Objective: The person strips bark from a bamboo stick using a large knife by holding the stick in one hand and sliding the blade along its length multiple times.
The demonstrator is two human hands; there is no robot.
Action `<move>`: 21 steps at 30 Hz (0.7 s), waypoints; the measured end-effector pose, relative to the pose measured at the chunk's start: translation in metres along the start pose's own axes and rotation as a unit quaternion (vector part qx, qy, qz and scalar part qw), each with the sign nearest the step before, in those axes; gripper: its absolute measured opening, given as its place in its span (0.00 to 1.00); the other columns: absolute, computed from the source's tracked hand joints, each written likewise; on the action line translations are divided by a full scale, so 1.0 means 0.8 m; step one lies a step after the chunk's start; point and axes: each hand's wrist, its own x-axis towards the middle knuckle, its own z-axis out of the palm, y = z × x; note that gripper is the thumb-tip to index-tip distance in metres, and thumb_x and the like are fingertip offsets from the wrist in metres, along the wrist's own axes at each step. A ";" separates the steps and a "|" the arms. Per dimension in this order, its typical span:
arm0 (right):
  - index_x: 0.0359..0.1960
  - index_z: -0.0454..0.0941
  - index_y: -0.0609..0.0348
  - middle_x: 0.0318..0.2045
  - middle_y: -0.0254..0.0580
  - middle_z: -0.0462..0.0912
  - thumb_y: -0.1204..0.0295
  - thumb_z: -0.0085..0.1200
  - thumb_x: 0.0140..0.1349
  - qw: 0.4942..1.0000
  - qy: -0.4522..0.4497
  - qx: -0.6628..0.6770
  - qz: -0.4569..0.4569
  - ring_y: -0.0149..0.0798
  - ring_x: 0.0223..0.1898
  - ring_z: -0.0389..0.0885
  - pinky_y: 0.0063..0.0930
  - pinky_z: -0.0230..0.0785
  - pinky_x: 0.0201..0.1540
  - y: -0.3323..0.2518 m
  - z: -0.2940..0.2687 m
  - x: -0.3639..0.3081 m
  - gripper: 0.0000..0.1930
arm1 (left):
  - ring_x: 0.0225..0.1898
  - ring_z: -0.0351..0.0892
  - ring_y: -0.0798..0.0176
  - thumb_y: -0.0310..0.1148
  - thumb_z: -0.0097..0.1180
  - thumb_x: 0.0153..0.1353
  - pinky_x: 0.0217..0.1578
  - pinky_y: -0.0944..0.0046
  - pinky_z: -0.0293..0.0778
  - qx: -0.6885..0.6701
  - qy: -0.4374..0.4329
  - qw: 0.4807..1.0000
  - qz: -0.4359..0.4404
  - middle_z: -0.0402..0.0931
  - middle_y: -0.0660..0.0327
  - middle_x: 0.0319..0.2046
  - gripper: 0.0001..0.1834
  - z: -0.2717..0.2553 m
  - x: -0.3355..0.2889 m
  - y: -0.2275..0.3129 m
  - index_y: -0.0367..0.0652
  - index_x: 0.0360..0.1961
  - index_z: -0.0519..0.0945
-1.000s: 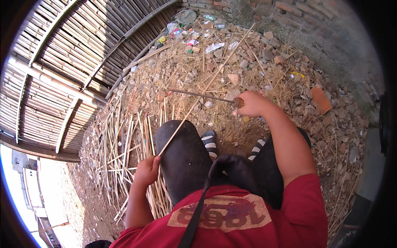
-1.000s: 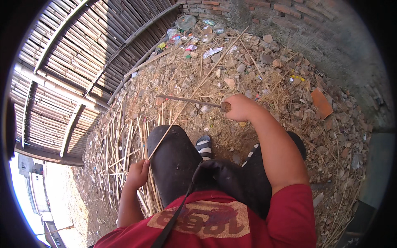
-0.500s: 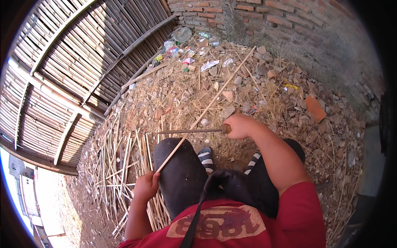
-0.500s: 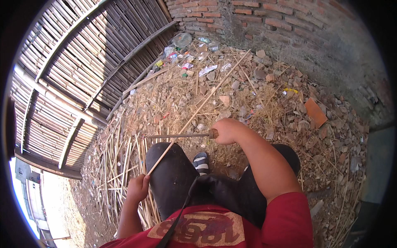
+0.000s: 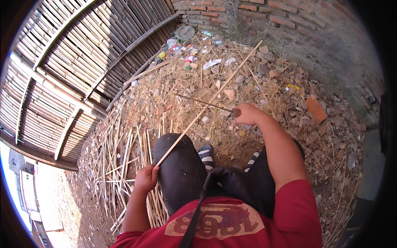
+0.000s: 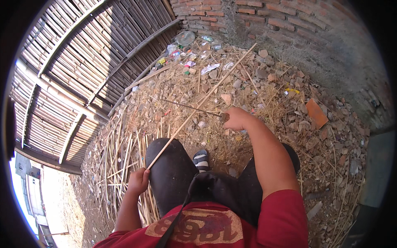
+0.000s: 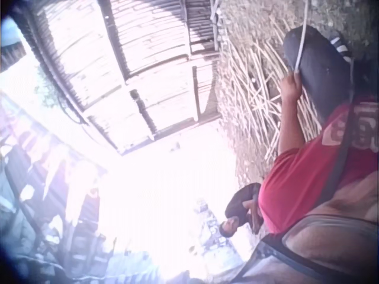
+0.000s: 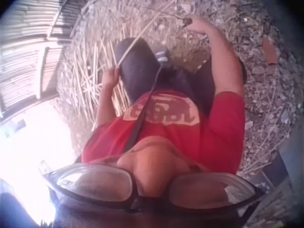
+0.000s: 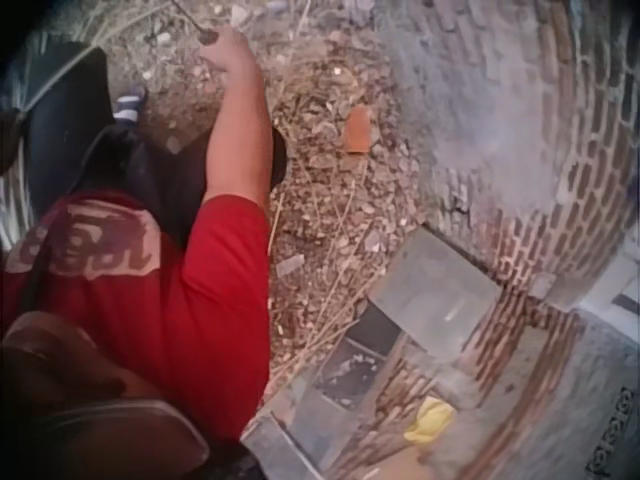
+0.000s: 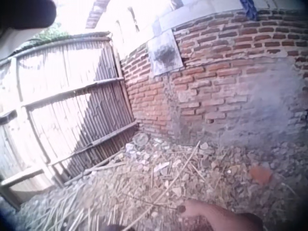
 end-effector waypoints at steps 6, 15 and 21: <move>0.40 0.82 0.63 0.36 0.55 0.85 0.65 0.59 0.47 0.998 0.058 0.009 0.010 0.54 0.42 0.84 0.43 0.75 0.45 -0.007 0.014 0.002 0.19 | 0.28 0.77 0.32 0.46 0.51 0.70 0.29 0.39 0.70 0.042 -0.010 0.999 -0.025 0.75 0.41 0.21 0.23 -0.018 -0.002 0.019 0.38 0.24 0.74; 0.41 0.82 0.62 0.34 0.54 0.85 0.61 0.63 0.45 0.998 0.036 0.028 0.039 0.51 0.38 0.84 0.42 0.75 0.44 0.018 -0.001 0.001 0.22 | 0.27 0.76 0.31 0.46 0.50 0.71 0.28 0.41 0.69 0.013 0.021 1.000 -0.010 0.74 0.41 0.20 0.23 -0.003 -0.001 0.009 0.38 0.24 0.73; 0.41 0.83 0.61 0.36 0.53 0.85 0.61 0.63 0.45 0.999 0.015 -0.018 -0.041 0.51 0.39 0.84 0.41 0.75 0.45 -0.026 0.014 -0.008 0.22 | 0.27 0.75 0.31 0.46 0.50 0.71 0.28 0.41 0.69 -0.016 0.031 0.999 0.006 0.74 0.41 0.20 0.23 0.001 -0.004 0.005 0.37 0.24 0.72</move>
